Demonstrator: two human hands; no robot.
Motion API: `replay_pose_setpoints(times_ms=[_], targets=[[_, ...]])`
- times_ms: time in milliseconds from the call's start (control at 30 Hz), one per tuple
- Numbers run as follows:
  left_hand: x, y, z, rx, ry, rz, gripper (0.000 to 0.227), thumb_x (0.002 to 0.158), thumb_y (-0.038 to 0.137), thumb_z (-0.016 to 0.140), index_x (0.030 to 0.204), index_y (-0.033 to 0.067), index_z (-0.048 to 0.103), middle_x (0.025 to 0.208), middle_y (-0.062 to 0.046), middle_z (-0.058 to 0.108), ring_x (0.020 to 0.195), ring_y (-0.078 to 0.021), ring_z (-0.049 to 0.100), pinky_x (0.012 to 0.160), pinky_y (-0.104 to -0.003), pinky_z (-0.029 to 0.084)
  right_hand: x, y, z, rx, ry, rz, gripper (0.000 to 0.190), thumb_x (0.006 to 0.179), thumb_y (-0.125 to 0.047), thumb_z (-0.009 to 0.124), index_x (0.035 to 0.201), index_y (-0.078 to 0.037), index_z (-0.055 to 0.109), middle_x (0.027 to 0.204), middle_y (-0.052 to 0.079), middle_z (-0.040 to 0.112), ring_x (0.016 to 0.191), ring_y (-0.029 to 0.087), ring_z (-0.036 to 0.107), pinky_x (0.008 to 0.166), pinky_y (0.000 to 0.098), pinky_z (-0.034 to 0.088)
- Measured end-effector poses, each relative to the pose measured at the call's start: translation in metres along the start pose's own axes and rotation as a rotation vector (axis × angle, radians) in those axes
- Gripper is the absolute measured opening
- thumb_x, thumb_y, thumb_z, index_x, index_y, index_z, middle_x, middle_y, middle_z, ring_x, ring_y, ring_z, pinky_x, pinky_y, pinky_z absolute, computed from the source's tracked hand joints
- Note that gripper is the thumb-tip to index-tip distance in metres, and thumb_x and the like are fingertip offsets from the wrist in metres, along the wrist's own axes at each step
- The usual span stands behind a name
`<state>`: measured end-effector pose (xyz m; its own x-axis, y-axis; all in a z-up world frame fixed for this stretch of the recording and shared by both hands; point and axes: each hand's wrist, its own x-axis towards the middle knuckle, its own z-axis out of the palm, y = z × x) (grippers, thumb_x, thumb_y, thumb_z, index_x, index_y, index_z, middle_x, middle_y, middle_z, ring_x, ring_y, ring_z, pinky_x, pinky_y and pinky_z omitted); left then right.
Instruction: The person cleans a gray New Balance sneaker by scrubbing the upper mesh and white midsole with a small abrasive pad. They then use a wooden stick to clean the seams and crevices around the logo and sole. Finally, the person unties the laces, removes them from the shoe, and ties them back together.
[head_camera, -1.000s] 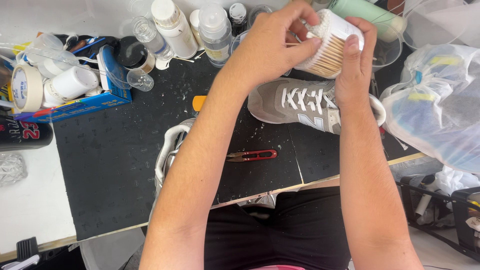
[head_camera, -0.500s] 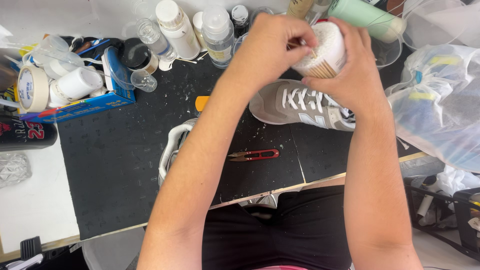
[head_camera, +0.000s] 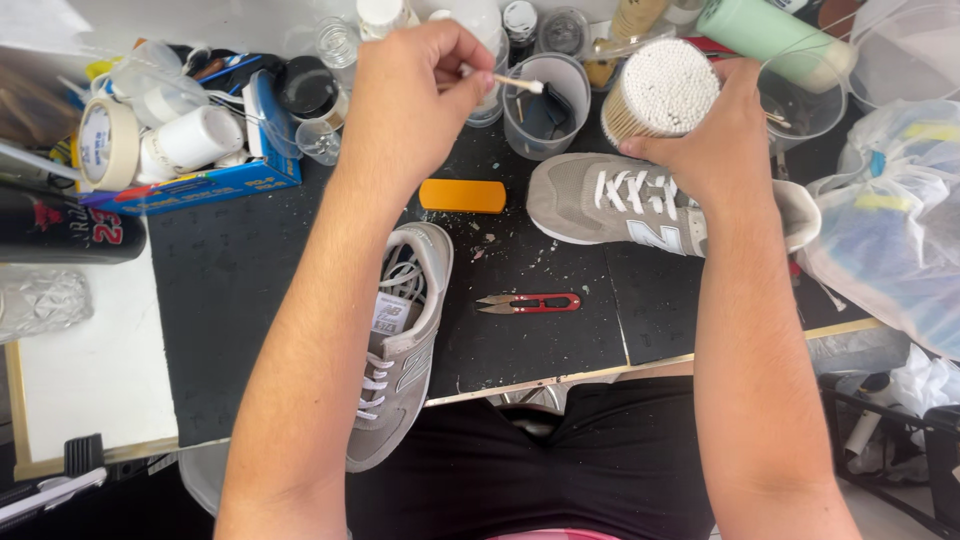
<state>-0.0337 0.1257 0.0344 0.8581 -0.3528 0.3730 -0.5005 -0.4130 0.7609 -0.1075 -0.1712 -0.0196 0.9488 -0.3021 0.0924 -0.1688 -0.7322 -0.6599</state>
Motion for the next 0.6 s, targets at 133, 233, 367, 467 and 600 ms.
replay_pose_setpoints(times_ms=[133, 233, 367, 467, 600], targets=[[-0.015, -0.003, 0.007, -0.044, 0.015, -0.126, 0.008, 0.088, 0.006, 0.078, 0.094, 0.0038, 0.073, 0.082, -0.005, 0.077, 0.076, -0.0131, 0.076, 0.070, -0.028, 0.061, 0.009, 0.005, 0.001, -0.141, -0.074, -0.061, 0.125, 0.057, -0.036, 0.108, 0.146, 0.007, 0.032, 0.146, 0.032, 0.045, 0.137, 0.043, 0.043, 0.111, 0.0479, 0.038], [-0.013, -0.008, 0.031, 0.100, 0.067, -0.079, 0.009, 0.086, 0.006, 0.078, 0.093, 0.0044, 0.074, 0.082, -0.008, 0.076, 0.076, -0.0209, 0.075, 0.070, -0.033, 0.059, 0.003, 0.002, 0.002, -0.163, -0.036, -0.138, 0.126, 0.061, -0.034, 0.105, 0.153, 0.005, 0.029, 0.151, 0.032, 0.039, 0.138, 0.048, 0.035, 0.109, 0.0525, 0.034], [-0.004, -0.019, 0.071, 0.435, 0.069, 0.096, 0.007, 0.085, 0.006, 0.073, 0.092, 0.0065, 0.074, 0.089, -0.011, 0.075, 0.082, -0.0322, 0.073, 0.069, -0.042, 0.057, -0.016, -0.007, 0.006, -0.125, 0.114, -0.289, 0.093, 0.087, -0.025, 0.095, 0.157, -0.002, 0.039, 0.150, 0.021, 0.050, 0.136, 0.043, 0.043, 0.116, 0.0525, 0.037], [0.009, -0.024, 0.098, 0.665, -0.031, 0.167, 0.010, 0.085, 0.006, 0.068, 0.094, 0.0067, 0.073, 0.096, -0.009, 0.072, 0.091, -0.0305, 0.071, 0.073, -0.042, 0.058, -0.026, -0.016, 0.005, -0.139, 0.168, -0.380, 0.075, 0.091, -0.018, 0.090, 0.151, -0.004, 0.047, 0.141, 0.017, 0.055, 0.130, 0.039, 0.047, 0.114, 0.0503, 0.038], [0.009, -0.014, 0.110, 0.755, -0.001, 0.254, 0.012, 0.077, 0.009, 0.068, 0.088, 0.0063, 0.071, 0.109, -0.009, 0.068, 0.105, -0.0263, 0.066, 0.078, -0.042, 0.058, -0.035, -0.027, 0.006, -0.093, 0.200, -0.442, 0.053, 0.093, -0.010, 0.083, 0.138, -0.003, 0.055, 0.135, 0.014, 0.059, 0.131, 0.035, 0.050, 0.114, 0.0469, 0.040]])
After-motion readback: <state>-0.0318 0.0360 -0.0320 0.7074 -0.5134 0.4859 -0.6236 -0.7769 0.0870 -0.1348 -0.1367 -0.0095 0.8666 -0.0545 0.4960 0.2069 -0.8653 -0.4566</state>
